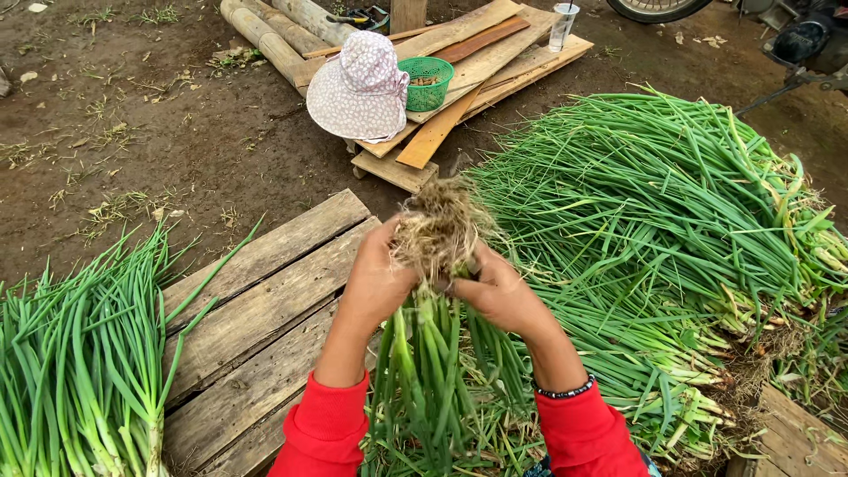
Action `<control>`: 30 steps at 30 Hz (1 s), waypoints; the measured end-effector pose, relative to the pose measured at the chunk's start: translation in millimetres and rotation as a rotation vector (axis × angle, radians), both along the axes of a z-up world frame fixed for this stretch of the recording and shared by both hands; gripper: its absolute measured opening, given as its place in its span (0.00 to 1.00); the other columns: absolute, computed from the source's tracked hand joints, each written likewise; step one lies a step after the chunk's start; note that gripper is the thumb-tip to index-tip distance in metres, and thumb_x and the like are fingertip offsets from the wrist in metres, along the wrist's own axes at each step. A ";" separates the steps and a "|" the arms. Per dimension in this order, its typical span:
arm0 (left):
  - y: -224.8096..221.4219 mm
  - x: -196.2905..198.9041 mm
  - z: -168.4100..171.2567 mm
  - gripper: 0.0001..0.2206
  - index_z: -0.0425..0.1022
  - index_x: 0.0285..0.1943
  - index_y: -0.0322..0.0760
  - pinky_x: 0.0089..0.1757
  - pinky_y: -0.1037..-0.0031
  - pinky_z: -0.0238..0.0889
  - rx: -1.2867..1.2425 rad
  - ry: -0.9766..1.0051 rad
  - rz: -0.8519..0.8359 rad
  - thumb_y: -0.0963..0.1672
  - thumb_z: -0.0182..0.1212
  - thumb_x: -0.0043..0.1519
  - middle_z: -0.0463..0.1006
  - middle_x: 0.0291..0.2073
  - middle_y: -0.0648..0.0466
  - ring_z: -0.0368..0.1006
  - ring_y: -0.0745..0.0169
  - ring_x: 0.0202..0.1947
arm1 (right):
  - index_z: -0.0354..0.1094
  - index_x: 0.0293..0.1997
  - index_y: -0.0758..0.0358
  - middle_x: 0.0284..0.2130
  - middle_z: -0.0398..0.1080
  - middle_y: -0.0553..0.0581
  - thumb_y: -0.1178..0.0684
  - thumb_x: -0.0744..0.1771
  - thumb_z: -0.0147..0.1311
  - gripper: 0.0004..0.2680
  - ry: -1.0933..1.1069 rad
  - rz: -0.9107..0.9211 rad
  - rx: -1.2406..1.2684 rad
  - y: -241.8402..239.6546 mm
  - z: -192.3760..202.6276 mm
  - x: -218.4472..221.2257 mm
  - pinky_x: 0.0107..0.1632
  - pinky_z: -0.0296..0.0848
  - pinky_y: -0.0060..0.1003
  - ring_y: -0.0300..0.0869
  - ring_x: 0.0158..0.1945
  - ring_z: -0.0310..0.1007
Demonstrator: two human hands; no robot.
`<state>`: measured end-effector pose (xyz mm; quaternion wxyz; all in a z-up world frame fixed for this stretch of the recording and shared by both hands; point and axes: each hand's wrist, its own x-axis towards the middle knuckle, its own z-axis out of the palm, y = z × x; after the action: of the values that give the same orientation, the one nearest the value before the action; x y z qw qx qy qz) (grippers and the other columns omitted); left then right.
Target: The person cleans green onions by hand, peeling away the outer skins and removing dirt from the bulbs and roots before setting them on a wooden surface.
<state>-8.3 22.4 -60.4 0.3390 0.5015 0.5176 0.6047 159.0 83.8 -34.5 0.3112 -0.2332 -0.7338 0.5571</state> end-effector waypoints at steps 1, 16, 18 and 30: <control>-0.3 4.8 6.4 0.25 0.71 0.59 0.34 0.60 0.55 0.53 -0.003 -0.001 -0.001 0.38 0.70 0.50 0.77 0.50 0.42 0.70 0.47 0.55 | 0.63 0.55 0.74 0.43 0.72 0.67 0.60 0.61 0.59 0.18 -0.001 -0.001 -0.003 -6.2 -0.5 1.2 0.55 0.71 0.50 0.52 0.48 0.72; -17.2 25.2 77.2 0.43 0.60 0.66 0.24 0.56 0.43 0.56 -0.240 0.132 0.357 0.57 0.69 0.48 0.66 0.56 0.26 0.62 0.29 0.60 | 0.66 0.42 0.65 0.36 0.66 0.62 0.54 0.63 0.56 0.09 -0.088 -0.626 1.022 -12.2 -47.1 -17.6 0.41 0.71 0.47 0.57 0.41 0.70; -20.6 25.2 80.3 0.40 0.74 0.54 0.26 0.55 0.49 0.59 -0.333 0.189 0.424 0.63 0.62 0.48 0.75 0.49 0.33 0.67 0.32 0.56 | 0.68 0.46 0.62 0.36 0.62 0.60 0.55 0.62 0.58 0.11 -0.081 -0.623 1.010 -18.2 -47.7 -21.0 0.42 0.70 0.46 0.55 0.41 0.67; -17.3 19.1 62.6 0.33 0.76 0.50 0.26 0.39 0.58 0.67 -0.426 0.269 0.379 0.60 0.58 0.55 0.76 0.23 0.35 0.75 0.46 0.26 | 0.68 0.43 0.66 0.25 0.68 0.54 0.59 0.64 0.51 0.06 0.557 0.013 -0.790 9.1 -19.0 -0.2 0.27 0.65 0.29 0.37 0.23 0.65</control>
<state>10.7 5.2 2.2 0.2462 0.3891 0.7572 0.4634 158.8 92.9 -53.5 0.3801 -0.1710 -0.3562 0.8363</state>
